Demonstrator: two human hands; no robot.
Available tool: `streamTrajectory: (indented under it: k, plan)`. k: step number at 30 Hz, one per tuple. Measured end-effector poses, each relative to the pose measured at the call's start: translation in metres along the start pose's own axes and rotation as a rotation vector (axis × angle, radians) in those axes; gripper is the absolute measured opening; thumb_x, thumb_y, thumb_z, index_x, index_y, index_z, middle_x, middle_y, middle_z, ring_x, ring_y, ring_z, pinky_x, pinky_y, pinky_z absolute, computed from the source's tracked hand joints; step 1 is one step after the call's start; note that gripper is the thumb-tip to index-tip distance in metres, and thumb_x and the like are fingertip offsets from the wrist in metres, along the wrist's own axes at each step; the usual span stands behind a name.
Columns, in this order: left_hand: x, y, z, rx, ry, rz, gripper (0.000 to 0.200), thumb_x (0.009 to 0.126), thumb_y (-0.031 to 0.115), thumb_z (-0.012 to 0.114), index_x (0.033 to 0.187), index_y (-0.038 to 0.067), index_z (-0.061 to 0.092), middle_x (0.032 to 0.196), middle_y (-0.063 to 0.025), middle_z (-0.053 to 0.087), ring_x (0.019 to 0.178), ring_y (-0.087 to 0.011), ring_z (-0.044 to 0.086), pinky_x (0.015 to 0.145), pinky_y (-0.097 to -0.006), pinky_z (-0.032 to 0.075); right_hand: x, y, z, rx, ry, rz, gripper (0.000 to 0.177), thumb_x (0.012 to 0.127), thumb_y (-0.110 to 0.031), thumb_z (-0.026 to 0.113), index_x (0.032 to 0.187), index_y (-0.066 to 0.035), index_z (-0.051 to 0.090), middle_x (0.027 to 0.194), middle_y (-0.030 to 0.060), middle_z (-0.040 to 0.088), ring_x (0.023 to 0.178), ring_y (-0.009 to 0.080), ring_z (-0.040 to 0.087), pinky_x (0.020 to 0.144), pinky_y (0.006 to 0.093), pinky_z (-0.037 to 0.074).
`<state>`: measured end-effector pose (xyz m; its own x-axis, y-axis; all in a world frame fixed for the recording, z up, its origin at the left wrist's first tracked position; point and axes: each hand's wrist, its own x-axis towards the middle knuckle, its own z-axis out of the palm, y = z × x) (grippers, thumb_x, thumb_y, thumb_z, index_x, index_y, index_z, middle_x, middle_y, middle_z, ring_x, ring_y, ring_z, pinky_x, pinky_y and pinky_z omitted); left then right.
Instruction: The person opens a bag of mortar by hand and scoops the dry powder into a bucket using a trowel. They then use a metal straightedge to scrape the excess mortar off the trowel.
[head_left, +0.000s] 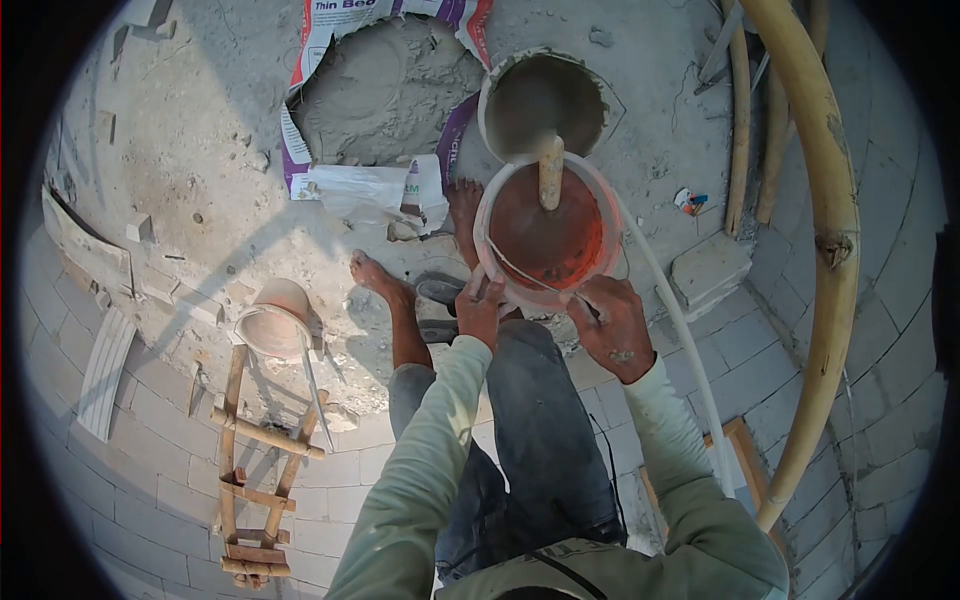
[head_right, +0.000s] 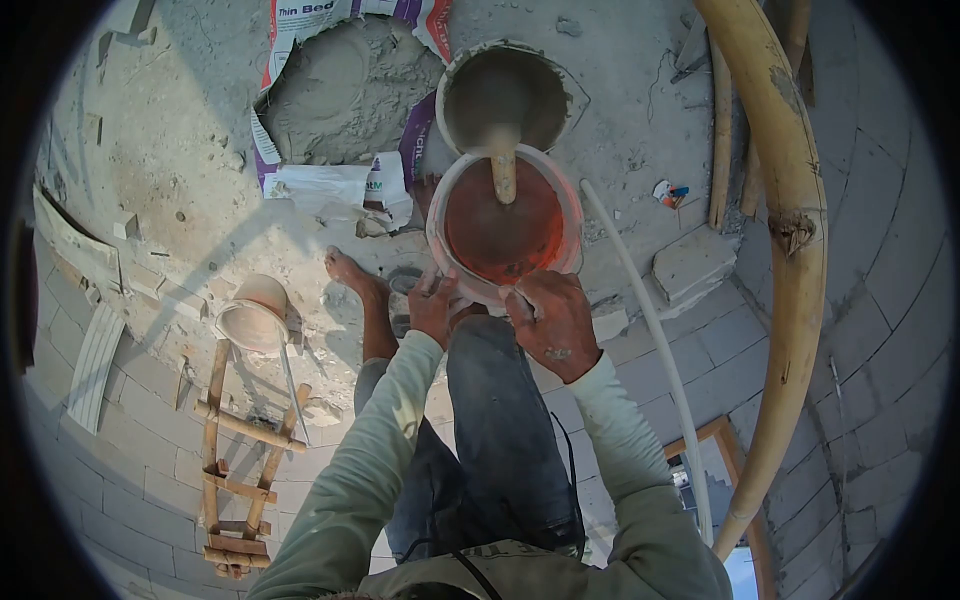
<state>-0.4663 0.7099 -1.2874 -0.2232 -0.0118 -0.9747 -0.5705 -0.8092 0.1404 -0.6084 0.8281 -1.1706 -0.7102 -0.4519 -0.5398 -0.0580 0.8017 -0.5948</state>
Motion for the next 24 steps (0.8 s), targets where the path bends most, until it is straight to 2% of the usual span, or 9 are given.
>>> streamTrajectory:
  k: [9, 11, 14, 18, 21, 23, 24]
  plan:
    - [0.007, -0.001, 0.008, 0.058, -0.020, 0.026, 0.048, 0.088, 0.027, 0.066, 0.126, 0.003, 0.049, 0.107, -0.0090, 0.061, 0.089, -0.0198, 0.065, 0.074, -0.0306, 0.056, 0.018, 0.003, -0.004, -0.009, -0.010, -0.022, 0.010, 0.079, -0.008, 0.066, 0.076, -0.001, 0.059, 0.069, 0.0115, 0.057, 0.069, 0.0300, 0.058, 0.069, 0.0406, 0.042]
    - [0.007, 0.001, 0.011, 0.052, -0.002, 0.010, 0.046, 0.089, 0.025, 0.066, 0.128, 0.005, 0.051, 0.094, -0.0042, 0.060, 0.084, -0.0160, 0.062, 0.071, -0.0312, 0.055, 0.020, 0.003, -0.006, -0.024, -0.030, -0.002, 0.010, 0.079, -0.008, 0.067, 0.076, -0.001, 0.059, 0.068, 0.0113, 0.057, 0.068, 0.0300, 0.058, 0.068, 0.0405, 0.042]
    - [0.007, 0.002, 0.016, 0.019, 0.014, -0.005, 0.044, 0.089, 0.025, 0.066, 0.125, 0.005, 0.053, 0.091, -0.0032, 0.062, 0.081, -0.0136, 0.061, 0.069, -0.0296, 0.054, 0.022, 0.003, -0.009, -0.035, -0.051, 0.030, 0.011, 0.078, -0.007, 0.067, 0.075, -0.001, 0.059, 0.068, 0.0109, 0.056, 0.068, 0.0300, 0.057, 0.068, 0.0405, 0.042]
    - [0.009, -0.003, 0.018, 0.003, 0.015, 0.019, 0.041, 0.088, 0.025, 0.067, 0.122, 0.004, 0.054, 0.090, -0.0025, 0.062, 0.080, -0.0110, 0.060, 0.068, -0.0288, 0.054, 0.024, 0.006, -0.009, -0.006, -0.004, 0.012, 0.012, 0.078, -0.007, 0.068, 0.075, 0.000, 0.059, 0.067, 0.0108, 0.056, 0.067, 0.0302, 0.057, 0.068, 0.0402, 0.041]
    - [0.009, -0.002, 0.018, 0.019, -0.005, -0.004, 0.043, 0.089, 0.025, 0.066, 0.124, 0.004, 0.052, 0.098, -0.0056, 0.061, 0.083, -0.0157, 0.064, 0.072, -0.0322, 0.057, 0.028, 0.004, -0.012, -0.021, -0.049, 0.037, 0.011, 0.078, -0.007, 0.068, 0.076, 0.000, 0.060, 0.067, 0.0112, 0.056, 0.067, 0.0304, 0.057, 0.067, 0.0401, 0.041]
    - [0.008, -0.001, 0.021, 0.036, 0.017, 0.025, 0.041, 0.088, 0.025, 0.067, 0.120, 0.002, 0.054, 0.091, -0.0038, 0.063, 0.077, -0.0096, 0.059, 0.063, -0.0270, 0.054, 0.030, 0.001, -0.014, -0.029, -0.056, 0.037, 0.011, 0.078, -0.007, 0.068, 0.076, 0.000, 0.060, 0.067, 0.0114, 0.056, 0.066, 0.0303, 0.057, 0.067, 0.0400, 0.041]
    - [0.007, -0.001, 0.022, 0.035, 0.018, 0.021, 0.041, 0.088, 0.025, 0.067, 0.120, 0.002, 0.054, 0.091, -0.0038, 0.063, 0.077, -0.0096, 0.059, 0.063, -0.0270, 0.054, 0.031, 0.001, -0.015, -0.035, -0.054, 0.035, 0.011, 0.078, -0.007, 0.068, 0.076, 0.000, 0.060, 0.067, 0.0115, 0.056, 0.066, 0.0303, 0.057, 0.067, 0.0400, 0.041]
